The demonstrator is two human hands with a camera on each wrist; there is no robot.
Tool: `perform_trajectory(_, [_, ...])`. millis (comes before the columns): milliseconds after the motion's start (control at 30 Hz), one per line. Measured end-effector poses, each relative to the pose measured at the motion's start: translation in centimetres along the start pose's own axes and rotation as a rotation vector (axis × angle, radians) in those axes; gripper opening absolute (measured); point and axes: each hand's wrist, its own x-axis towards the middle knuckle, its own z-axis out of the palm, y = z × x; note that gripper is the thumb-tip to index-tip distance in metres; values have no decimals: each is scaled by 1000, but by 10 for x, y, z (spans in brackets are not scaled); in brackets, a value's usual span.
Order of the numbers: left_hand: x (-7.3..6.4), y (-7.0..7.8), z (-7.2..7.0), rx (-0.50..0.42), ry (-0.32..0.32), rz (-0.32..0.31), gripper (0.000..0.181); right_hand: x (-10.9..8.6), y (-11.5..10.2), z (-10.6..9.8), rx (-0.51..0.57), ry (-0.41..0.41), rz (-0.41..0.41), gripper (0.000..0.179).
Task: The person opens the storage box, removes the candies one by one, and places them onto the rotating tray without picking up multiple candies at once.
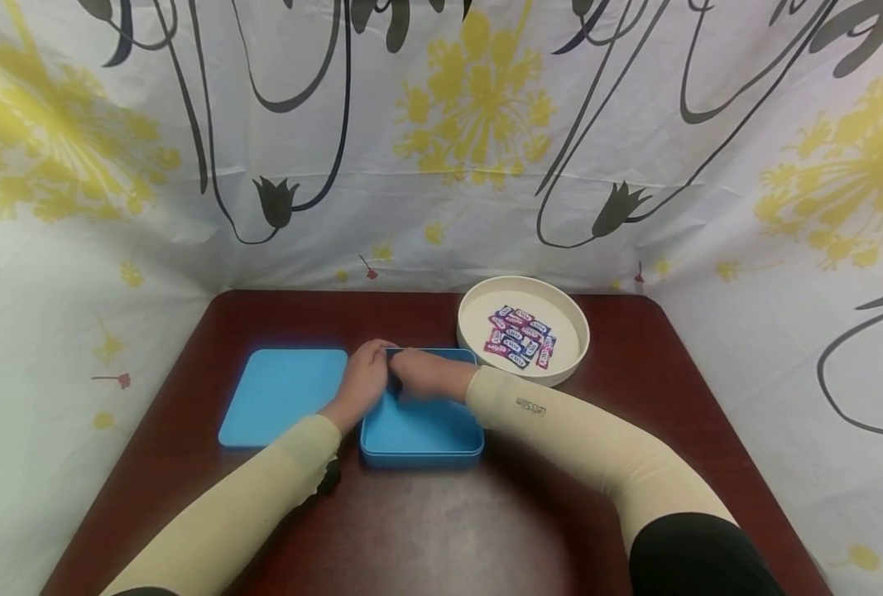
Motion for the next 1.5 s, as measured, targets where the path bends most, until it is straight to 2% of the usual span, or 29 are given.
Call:
perform_trajectory(233, [0, -1, 2, 4, -9, -1, 40, -7, 2, -1, 22, 7, 12, 20])
perform_trajectory(567, [-1, 1, 0, 25, 3, 8, 39, -22, -1, -25, -50, 90, -78, 19])
perform_trajectory(800, [0, 0, 1, 23, -1, 3, 39, -33, 7, -36, -12, 132, -8, 23])
perform_trajectory(1267, [-3, 1, -2, -2, -29, -25, 42, -44, 17, -45, -4, 197, 34, 19])
perform_trajectory(1500, [-4, 0, -1, -9, -23, -7, 42, -57, 26, -54, 13, 245, 87, 18])
